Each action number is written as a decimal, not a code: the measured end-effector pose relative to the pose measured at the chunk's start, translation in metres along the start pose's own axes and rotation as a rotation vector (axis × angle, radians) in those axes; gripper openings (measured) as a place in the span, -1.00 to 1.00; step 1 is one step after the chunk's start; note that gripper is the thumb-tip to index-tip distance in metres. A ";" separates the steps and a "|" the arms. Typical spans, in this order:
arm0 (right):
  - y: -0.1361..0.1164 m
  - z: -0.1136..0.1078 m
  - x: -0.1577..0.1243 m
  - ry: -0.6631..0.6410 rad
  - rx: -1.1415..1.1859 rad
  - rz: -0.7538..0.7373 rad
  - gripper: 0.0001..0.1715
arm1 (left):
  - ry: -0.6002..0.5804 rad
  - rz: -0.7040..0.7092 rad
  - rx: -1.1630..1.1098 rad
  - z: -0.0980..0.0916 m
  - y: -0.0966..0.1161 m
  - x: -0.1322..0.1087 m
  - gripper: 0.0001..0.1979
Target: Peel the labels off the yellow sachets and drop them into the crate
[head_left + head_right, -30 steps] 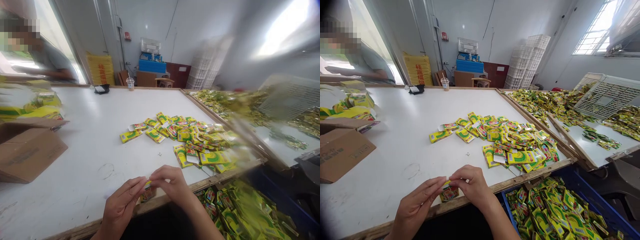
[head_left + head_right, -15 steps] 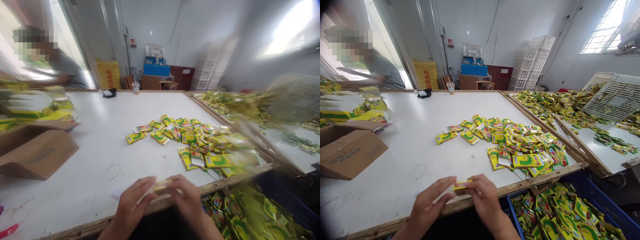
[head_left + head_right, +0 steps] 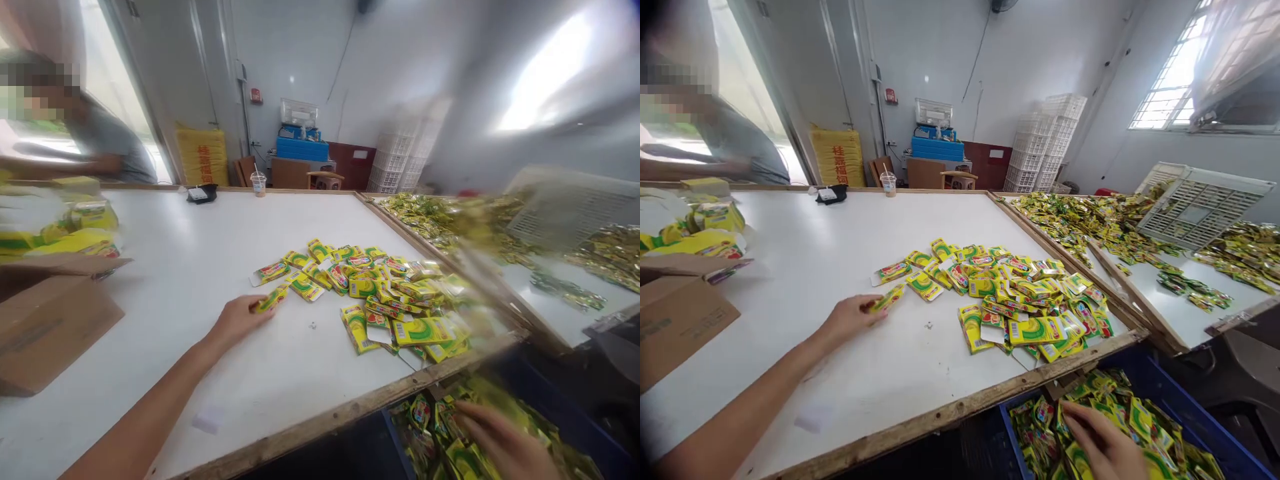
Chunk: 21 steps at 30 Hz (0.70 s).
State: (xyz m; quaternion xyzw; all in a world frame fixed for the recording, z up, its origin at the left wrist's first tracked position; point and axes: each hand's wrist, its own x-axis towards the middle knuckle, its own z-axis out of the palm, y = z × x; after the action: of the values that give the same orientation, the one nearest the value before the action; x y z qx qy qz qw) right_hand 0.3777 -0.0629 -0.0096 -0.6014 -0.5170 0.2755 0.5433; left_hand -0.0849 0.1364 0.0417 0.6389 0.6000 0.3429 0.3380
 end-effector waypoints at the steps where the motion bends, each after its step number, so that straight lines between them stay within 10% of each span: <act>1: -0.012 0.030 0.004 -0.053 0.002 0.050 -0.84 | -0.071 -0.012 -0.049 0.003 0.006 -0.017 -0.53; 6: -0.067 0.172 0.025 -0.438 0.458 0.227 -0.51 | -0.505 -0.124 -0.643 0.027 0.030 -0.104 -0.54; 9: -0.080 0.219 0.023 -0.564 0.483 0.190 -0.55 | -0.460 -0.104 -0.648 0.042 0.030 -0.130 -0.58; 15: -0.093 0.234 0.011 -0.587 0.260 -0.047 -0.69 | -0.047 -0.162 -0.710 0.054 0.019 -0.143 -0.62; 21: -0.095 0.228 0.020 -0.737 0.498 0.212 -0.59 | -0.120 -0.243 -0.756 0.056 0.024 -0.143 -0.59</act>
State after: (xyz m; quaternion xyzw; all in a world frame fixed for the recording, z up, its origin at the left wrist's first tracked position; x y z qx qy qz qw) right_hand 0.1493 0.0274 0.0254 -0.3638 -0.5292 0.6413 0.4199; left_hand -0.0316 -0.0090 0.0269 0.4127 0.4821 0.4591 0.6217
